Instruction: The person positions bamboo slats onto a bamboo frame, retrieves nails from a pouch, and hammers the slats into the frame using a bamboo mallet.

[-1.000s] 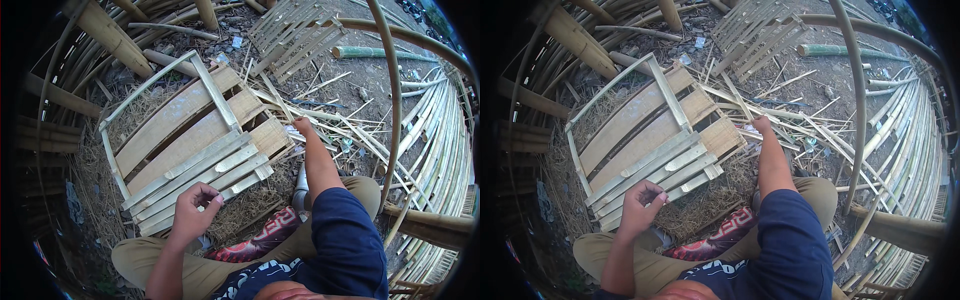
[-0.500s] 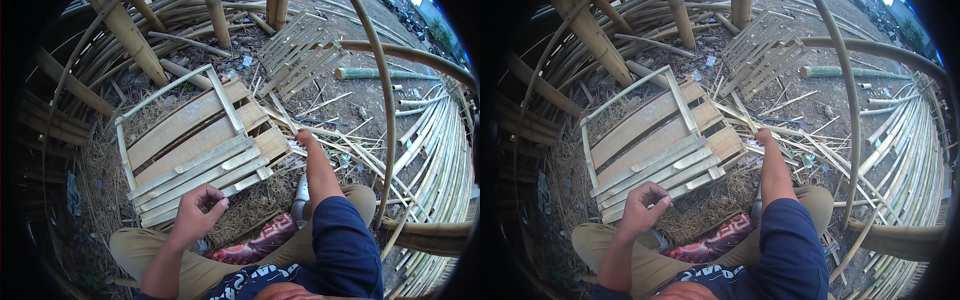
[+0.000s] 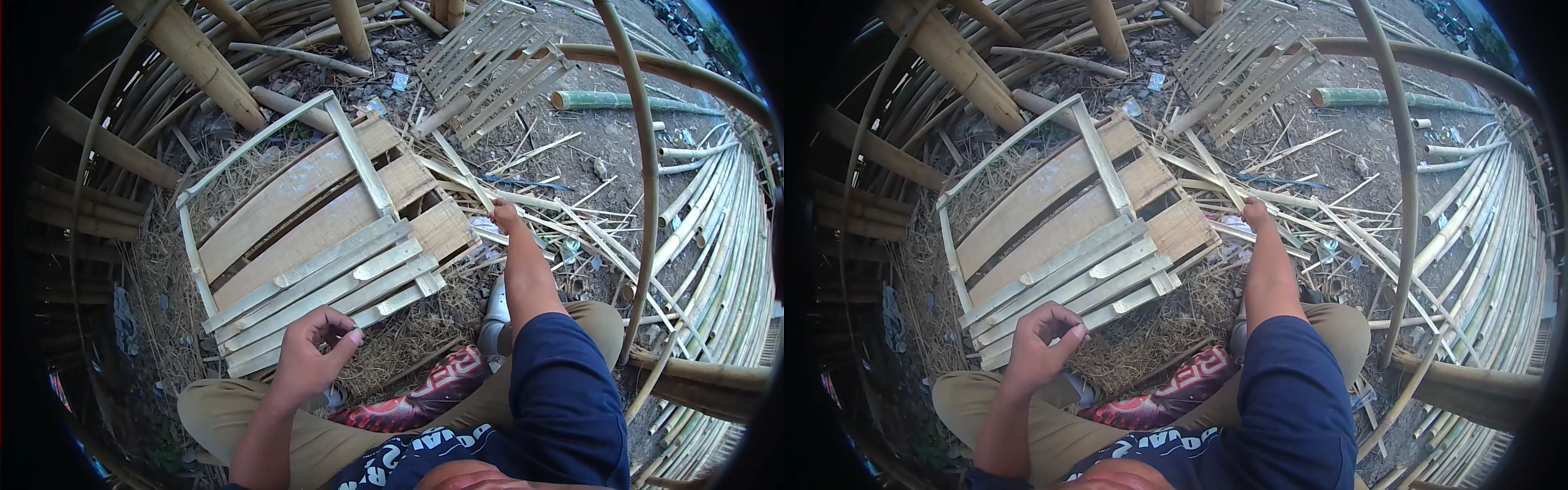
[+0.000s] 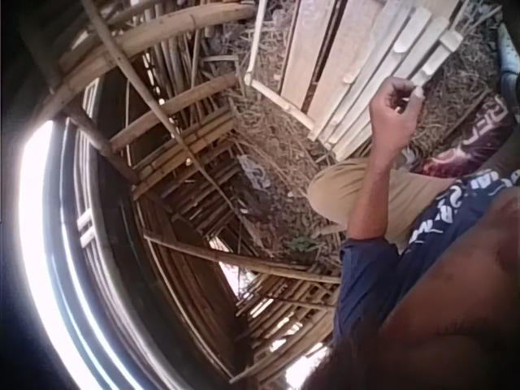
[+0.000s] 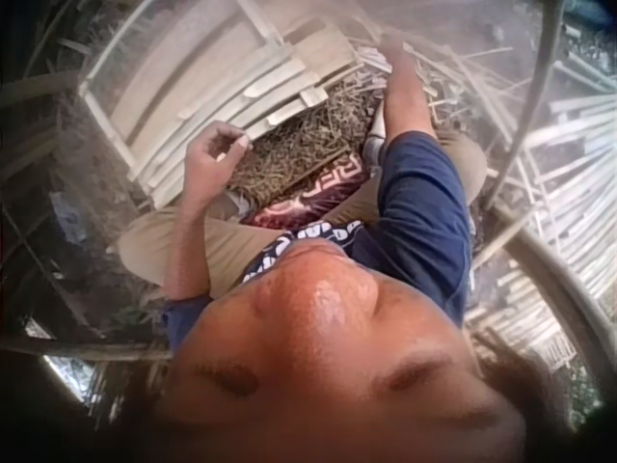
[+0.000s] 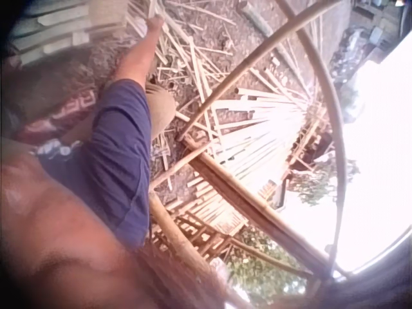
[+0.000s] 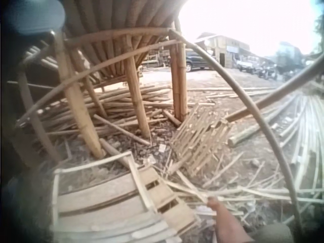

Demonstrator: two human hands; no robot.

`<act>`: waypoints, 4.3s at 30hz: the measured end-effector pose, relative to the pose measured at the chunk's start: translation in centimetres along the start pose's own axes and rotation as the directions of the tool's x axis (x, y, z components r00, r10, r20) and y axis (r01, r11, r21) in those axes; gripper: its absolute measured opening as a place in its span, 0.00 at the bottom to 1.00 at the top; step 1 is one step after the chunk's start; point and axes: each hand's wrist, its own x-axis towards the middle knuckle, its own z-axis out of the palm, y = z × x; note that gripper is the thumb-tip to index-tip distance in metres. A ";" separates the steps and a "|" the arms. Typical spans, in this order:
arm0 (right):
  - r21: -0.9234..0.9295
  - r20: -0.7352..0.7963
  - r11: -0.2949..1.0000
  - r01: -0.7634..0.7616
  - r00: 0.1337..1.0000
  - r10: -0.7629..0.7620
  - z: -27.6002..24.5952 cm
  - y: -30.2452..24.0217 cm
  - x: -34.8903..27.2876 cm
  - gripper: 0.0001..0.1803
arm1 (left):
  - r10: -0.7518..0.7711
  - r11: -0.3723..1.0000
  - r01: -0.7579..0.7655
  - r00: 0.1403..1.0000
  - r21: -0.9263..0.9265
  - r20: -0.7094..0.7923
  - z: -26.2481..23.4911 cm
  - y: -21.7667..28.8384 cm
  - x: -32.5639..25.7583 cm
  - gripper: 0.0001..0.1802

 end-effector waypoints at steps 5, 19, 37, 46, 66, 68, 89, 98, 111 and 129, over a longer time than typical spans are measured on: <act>0.086 0.049 0.982 0.168 0.984 -0.173 -0.4 -2.2 -2.3 0.20 | 0.047 0.997 -0.049 0.998 -0.061 -0.044 0.2 -0.1 -0.2 0.05; -0.508 -0.274 0.825 0.249 0.861 -0.429 1.3 -11.1 -1.5 0.24 | 0.038 0.999 -0.037 0.998 -0.005 0.044 0.3 0.3 -0.1 0.05; -0.995 0.103 -0.048 0.093 0.951 -0.291 -0.9 -43.2 -6.2 0.16 | 0.015 0.998 -0.017 0.999 -0.066 -0.042 -0.4 0.2 -0.1 0.06; -0.984 -0.072 0.178 0.017 0.874 -0.480 2.1 -38.2 -7.2 0.17 | -0.022 0.996 0.020 0.999 -0.082 -0.026 0.0 -0.8 0.1 0.06; -0.936 0.319 0.044 0.350 0.894 -0.314 -7.2 -40.0 -5.7 0.14 | -0.078 0.997 0.078 0.997 -0.007 0.017 0.4 -1.6 1.6 0.04; -0.853 0.322 0.292 0.432 0.877 -0.357 -5.2 -36.7 -2.6 0.25 | -0.079 0.997 0.079 0.997 -0.004 0.020 0.5 -1.6 1.8 0.04; -0.165 -0.517 0.979 0.119 0.835 -0.189 -0.3 -3.0 9.7 0.43 | 0.114 0.952 -0.123 0.992 -0.280 -0.045 1.9 -3.8 4.8 0.04; 0.533 -0.064 0.839 -0.113 0.983 0.173 0.8 -6.5 9.9 0.51 | 0.083 0.948 -0.120 0.987 -0.296 -0.135 0.3 -4.3 5.1 0.04; 0.259 -0.149 0.956 -0.136 0.973 0.179 3.7 -6.1 11.3 0.56 | 0.047 0.957 -0.097 0.982 -0.275 -0.182 -0.3 -4.9 5.0 0.05; -0.342 -0.067 0.936 0.084 0.991 -0.113 3.3 -11.5 7.6 0.35 | 0.128 0.960 -0.167 0.976 -0.226 -0.175 -0.1 -2.7 3.4 0.04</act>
